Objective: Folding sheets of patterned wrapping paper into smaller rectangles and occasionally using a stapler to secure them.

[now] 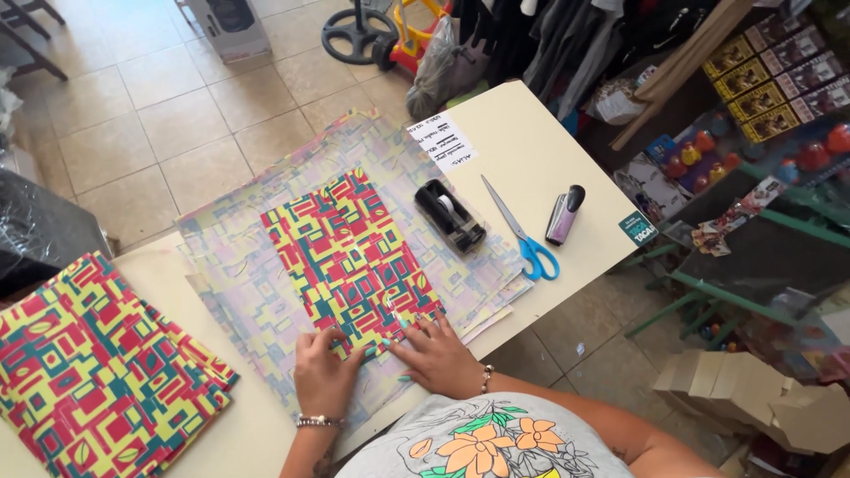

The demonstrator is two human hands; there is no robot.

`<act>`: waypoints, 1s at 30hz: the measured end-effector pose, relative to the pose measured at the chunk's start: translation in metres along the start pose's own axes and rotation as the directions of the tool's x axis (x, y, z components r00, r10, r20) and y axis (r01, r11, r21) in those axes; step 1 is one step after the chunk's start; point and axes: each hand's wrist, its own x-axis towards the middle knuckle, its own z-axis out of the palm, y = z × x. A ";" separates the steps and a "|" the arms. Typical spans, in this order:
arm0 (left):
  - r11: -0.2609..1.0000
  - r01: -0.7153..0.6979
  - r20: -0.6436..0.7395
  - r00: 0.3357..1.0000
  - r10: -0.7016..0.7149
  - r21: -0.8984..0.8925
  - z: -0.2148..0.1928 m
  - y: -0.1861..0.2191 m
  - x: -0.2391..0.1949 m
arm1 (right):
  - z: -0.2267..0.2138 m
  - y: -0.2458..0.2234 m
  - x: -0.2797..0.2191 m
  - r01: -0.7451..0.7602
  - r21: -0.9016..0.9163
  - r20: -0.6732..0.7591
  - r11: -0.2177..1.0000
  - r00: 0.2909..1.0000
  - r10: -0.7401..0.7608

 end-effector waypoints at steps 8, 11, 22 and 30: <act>0.932 -0.302 -0.049 0.947 0.318 0.199 0.013 -0.011 -0.004 | -0.001 -0.001 0.002 -0.030 0.033 -0.029 0.999 0.999 0.031; 0.757 -0.580 0.005 0.795 0.607 0.300 0.016 -0.015 -0.012 | 0.002 -0.003 -0.001 -0.028 0.014 -0.029 1.000 0.999 0.028; 0.978 0.098 0.068 0.991 -0.112 0.184 -0.011 -0.010 -0.018 | 0.000 0.001 0.003 0.020 -0.024 -0.037 1.000 0.999 -0.021; 0.674 -0.723 0.110 0.690 0.715 0.151 0.013 -0.025 -0.033 | -0.002 0.008 0.001 0.047 -0.046 -0.037 0.998 0.998 -0.048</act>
